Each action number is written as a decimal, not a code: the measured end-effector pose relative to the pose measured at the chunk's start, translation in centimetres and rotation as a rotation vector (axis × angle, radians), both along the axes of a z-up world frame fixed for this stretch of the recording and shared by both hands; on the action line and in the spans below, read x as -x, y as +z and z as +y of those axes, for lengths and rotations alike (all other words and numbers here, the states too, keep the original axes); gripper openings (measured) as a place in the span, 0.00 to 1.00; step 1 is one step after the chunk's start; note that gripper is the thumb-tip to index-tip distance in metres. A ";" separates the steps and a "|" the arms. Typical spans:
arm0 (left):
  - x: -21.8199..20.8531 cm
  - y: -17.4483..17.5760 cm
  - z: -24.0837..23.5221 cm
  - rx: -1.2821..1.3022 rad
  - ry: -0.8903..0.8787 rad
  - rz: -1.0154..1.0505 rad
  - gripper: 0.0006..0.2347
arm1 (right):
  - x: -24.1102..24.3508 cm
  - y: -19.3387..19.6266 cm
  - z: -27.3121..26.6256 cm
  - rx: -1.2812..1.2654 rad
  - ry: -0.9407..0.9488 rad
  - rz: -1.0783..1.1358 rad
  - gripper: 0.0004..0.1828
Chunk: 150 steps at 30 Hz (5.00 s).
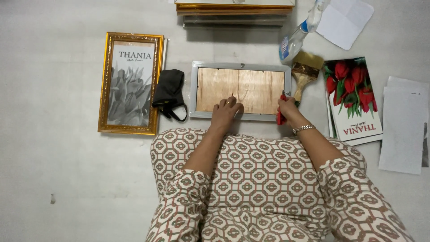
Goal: Assembling a picture frame by cleaning the glass and fitting it into the frame
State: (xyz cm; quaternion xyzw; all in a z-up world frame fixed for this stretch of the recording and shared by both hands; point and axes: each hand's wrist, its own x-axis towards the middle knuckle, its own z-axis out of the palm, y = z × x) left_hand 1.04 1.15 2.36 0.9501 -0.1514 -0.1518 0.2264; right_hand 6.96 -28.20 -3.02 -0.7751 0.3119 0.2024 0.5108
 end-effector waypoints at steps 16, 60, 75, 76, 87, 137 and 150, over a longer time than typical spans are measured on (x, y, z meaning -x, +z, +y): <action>0.5 1.8 0.0 -0.016 0.015 -0.021 0.16 | -0.5 -0.9 -0.7 -0.079 -0.076 0.019 0.28; -1.8 1.1 1.2 -0.060 0.414 0.270 0.38 | -7.8 6.4 2.3 1.306 1.112 -0.759 0.16; -1.8 1.6 0.9 -0.092 0.396 0.280 0.37 | -15.6 3.4 -0.4 1.341 1.271 -0.517 0.13; -1.9 1.5 1.0 -0.091 0.397 0.279 0.37 | -15.8 3.2 -0.2 1.342 1.272 -0.518 0.13; -1.4 3.0 1.3 -0.055 0.422 0.256 0.38 | -10.0 9.7 13.7 0.893 1.224 -0.518 0.18; -4.8 -6.5 10.2 0.323 1.067 0.125 0.24 | -3.9 11.4 23.1 0.231 1.172 -0.210 0.35; -4.7 -4.6 8.3 0.329 1.114 0.058 0.25 | -5.9 9.0 25.7 0.386 1.185 -0.184 0.35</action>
